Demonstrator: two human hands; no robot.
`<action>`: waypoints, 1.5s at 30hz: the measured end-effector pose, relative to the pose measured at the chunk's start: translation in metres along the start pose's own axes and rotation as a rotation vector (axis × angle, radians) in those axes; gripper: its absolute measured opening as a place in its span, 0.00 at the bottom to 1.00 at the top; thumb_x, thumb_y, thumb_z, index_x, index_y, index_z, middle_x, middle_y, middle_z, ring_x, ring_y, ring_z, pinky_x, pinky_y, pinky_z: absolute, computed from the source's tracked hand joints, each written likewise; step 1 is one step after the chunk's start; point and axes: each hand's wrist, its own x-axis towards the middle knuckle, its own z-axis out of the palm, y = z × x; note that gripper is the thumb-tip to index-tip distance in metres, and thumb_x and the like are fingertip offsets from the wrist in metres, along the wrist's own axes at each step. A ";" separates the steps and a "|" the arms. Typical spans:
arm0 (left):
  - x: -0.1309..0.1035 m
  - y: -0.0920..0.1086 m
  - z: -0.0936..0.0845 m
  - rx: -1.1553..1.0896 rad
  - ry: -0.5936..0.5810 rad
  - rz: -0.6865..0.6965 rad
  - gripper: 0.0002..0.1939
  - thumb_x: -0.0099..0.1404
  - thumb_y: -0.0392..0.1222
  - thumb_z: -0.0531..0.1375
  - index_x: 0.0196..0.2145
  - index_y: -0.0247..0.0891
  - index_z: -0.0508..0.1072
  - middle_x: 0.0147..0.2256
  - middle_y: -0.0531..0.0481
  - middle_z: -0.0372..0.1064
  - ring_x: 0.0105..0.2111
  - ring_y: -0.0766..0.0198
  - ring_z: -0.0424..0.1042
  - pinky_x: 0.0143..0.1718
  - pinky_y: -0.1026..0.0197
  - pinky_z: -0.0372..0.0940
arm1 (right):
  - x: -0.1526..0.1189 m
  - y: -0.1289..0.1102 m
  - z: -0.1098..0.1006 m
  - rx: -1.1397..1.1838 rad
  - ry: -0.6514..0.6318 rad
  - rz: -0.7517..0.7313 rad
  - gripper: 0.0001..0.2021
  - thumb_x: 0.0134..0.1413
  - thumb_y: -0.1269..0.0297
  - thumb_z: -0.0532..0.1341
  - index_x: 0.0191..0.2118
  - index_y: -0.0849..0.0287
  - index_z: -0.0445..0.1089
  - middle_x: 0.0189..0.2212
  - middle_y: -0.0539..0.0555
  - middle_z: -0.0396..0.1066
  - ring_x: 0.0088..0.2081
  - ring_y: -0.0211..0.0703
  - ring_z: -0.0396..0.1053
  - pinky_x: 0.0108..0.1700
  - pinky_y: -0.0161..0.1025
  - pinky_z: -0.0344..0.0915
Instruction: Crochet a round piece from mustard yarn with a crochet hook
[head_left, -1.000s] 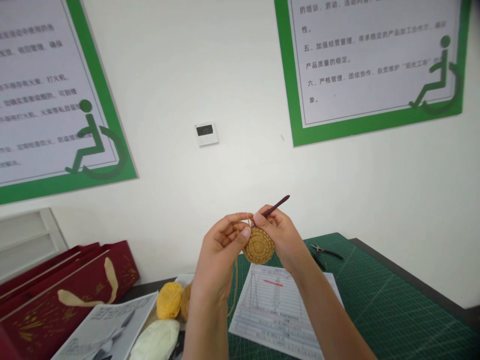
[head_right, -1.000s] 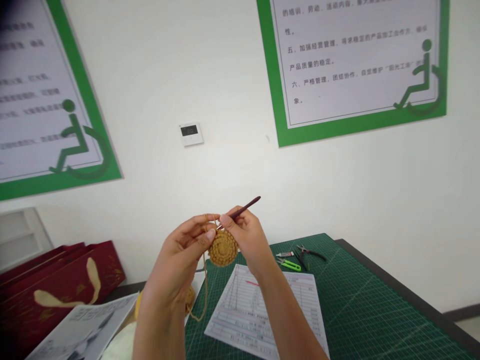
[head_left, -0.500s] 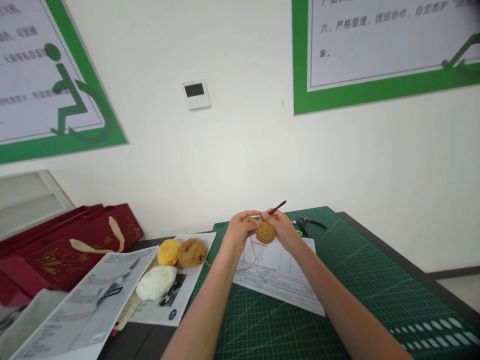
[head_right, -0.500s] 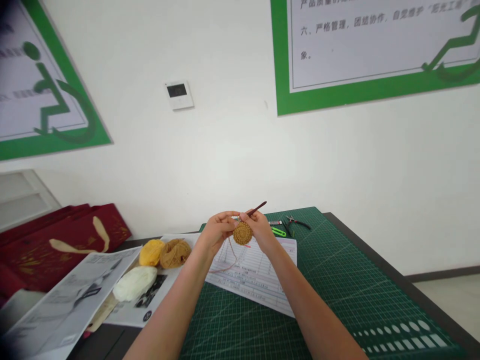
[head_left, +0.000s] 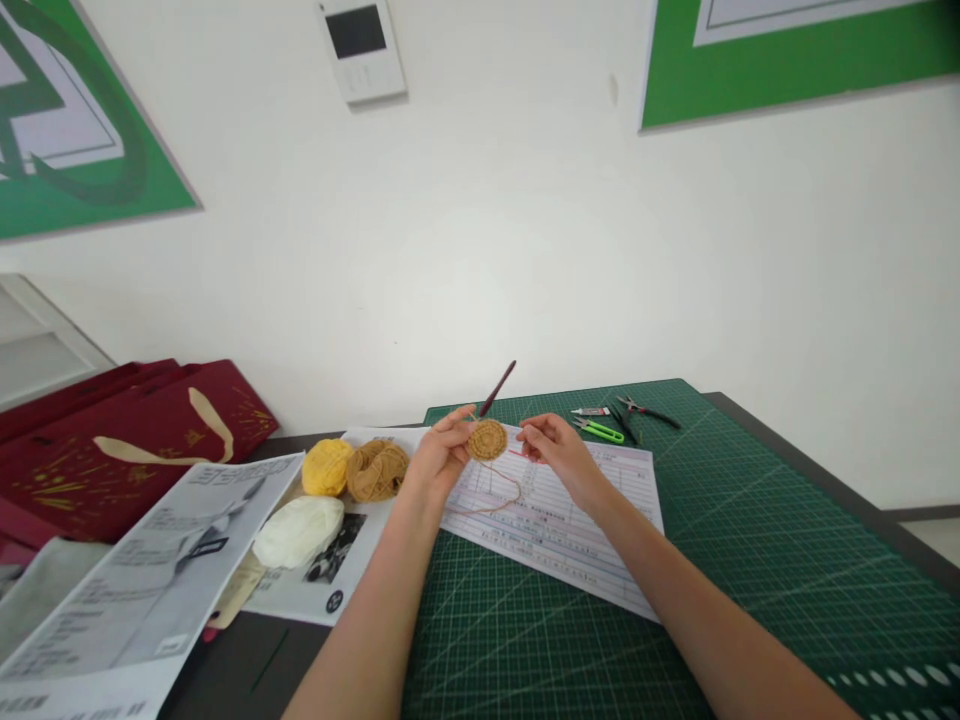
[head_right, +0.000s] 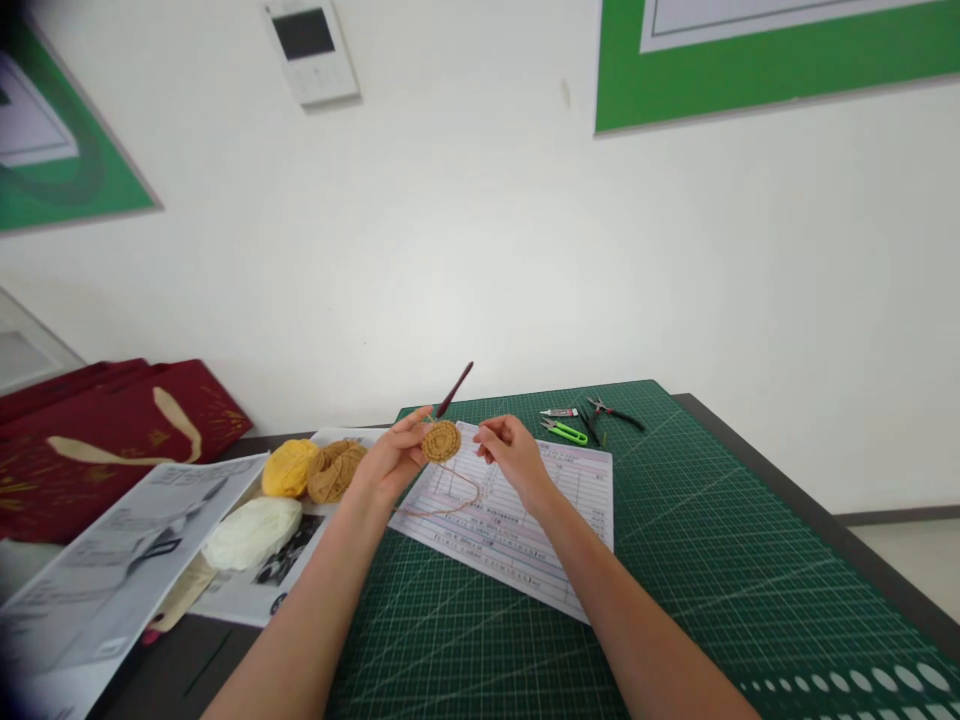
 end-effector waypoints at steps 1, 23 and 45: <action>0.002 0.006 -0.008 -0.024 0.021 0.022 0.13 0.69 0.42 0.62 0.50 0.36 0.73 0.46 0.45 0.74 0.38 0.58 0.76 0.36 0.52 0.74 | -0.001 0.003 0.003 -0.020 0.005 -0.015 0.12 0.65 0.59 0.61 0.48 0.61 0.71 0.40 0.53 0.74 0.35 0.40 0.74 0.37 0.42 0.74; 0.024 -0.019 -0.040 -0.077 -0.045 0.060 0.12 0.69 0.42 0.62 0.48 0.36 0.73 0.44 0.46 0.74 0.36 0.60 0.76 0.35 0.53 0.74 | -0.032 -0.001 0.041 -0.672 -0.105 -0.317 0.23 0.63 0.66 0.51 0.61 0.58 0.68 0.13 0.43 0.65 0.16 0.39 0.63 0.25 0.36 0.61; 0.019 -0.023 -0.038 -0.037 -0.103 0.184 0.12 0.68 0.42 0.62 0.47 0.36 0.74 0.45 0.45 0.74 0.38 0.58 0.76 0.38 0.51 0.73 | -0.034 0.004 0.043 -0.979 0.010 -0.417 0.23 0.62 0.68 0.50 0.59 0.60 0.71 0.16 0.50 0.70 0.18 0.41 0.64 0.26 0.38 0.55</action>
